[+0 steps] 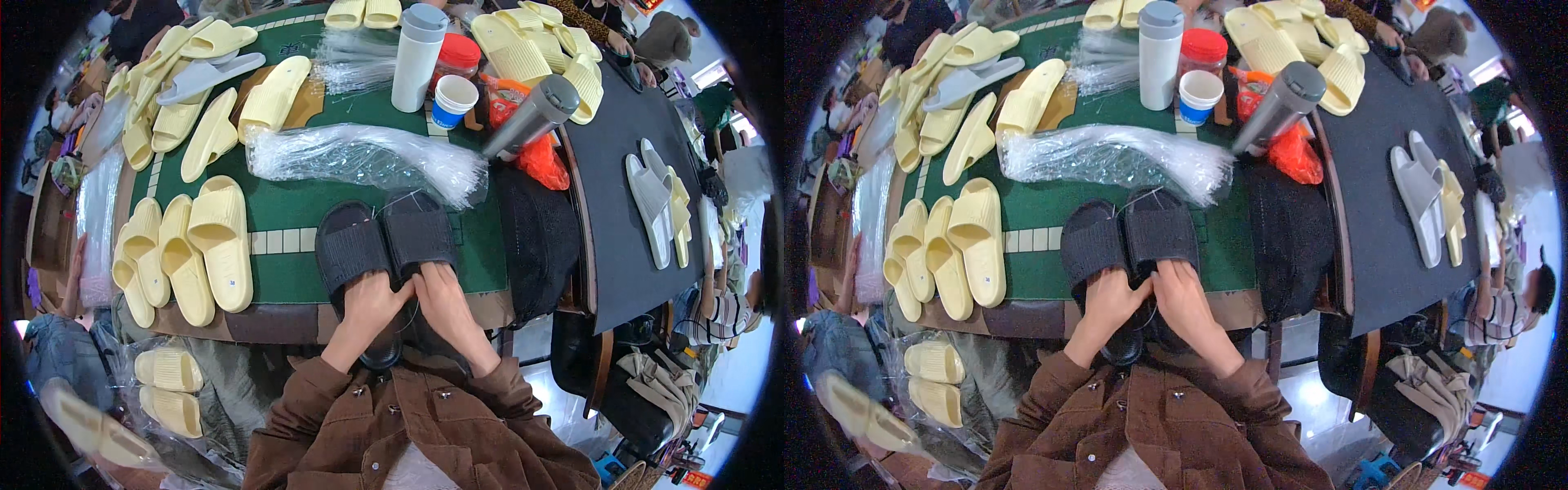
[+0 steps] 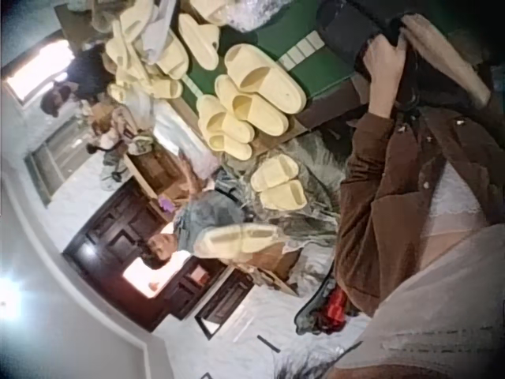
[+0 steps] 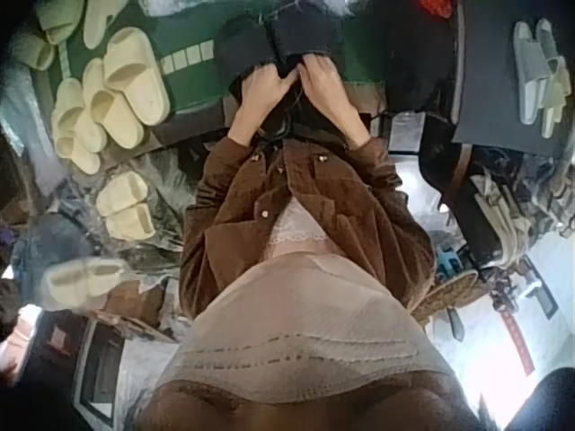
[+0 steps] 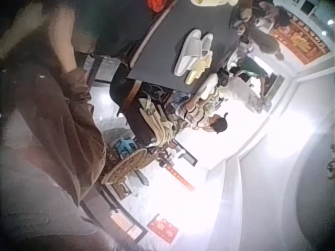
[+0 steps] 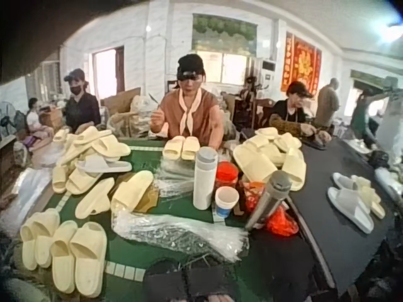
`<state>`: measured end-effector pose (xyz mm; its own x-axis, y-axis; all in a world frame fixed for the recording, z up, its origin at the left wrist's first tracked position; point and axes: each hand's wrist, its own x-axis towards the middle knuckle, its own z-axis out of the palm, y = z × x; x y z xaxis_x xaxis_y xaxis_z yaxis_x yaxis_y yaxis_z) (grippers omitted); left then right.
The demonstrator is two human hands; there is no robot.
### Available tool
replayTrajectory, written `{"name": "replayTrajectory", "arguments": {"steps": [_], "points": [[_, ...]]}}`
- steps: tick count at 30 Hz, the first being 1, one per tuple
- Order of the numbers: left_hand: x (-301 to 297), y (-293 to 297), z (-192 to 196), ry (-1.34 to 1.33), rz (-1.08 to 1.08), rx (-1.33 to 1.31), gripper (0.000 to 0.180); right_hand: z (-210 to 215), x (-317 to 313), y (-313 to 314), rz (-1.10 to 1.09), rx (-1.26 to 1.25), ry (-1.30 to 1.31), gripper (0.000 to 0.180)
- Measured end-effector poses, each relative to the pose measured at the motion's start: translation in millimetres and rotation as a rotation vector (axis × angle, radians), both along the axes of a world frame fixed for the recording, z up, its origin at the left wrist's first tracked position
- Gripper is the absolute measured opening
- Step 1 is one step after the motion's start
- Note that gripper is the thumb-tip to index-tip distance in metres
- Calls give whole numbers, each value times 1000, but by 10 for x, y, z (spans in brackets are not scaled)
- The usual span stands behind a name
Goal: The person assembles pairs of plastic slippers by hand at a workbench. They pick up individual slipper halves, align them, and press them together to form complete pairs. The person handles multiple pairs of different colors, including black, white, and yellow, placing the finished pairs on the table.
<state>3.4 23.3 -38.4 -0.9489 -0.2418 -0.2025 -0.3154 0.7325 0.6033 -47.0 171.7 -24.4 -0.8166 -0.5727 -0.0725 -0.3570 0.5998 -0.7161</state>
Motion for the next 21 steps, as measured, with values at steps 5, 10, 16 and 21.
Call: {"name": "replayTrajectory", "arguments": {"steps": [5,10,16,21], "points": [[64,-3,-199,293,-63,-172,50,-226,-280,-295,78,-83,423,57],[68,-69,-132,202,-101,-52,50,-283,-463,-406,182,-4,434,68],[32,-107,191,13,-149,30,73,-340,-484,-401,190,3,466,64],[27,-3,186,36,-79,-3,70,-329,-504,-421,191,16,452,65]]}}
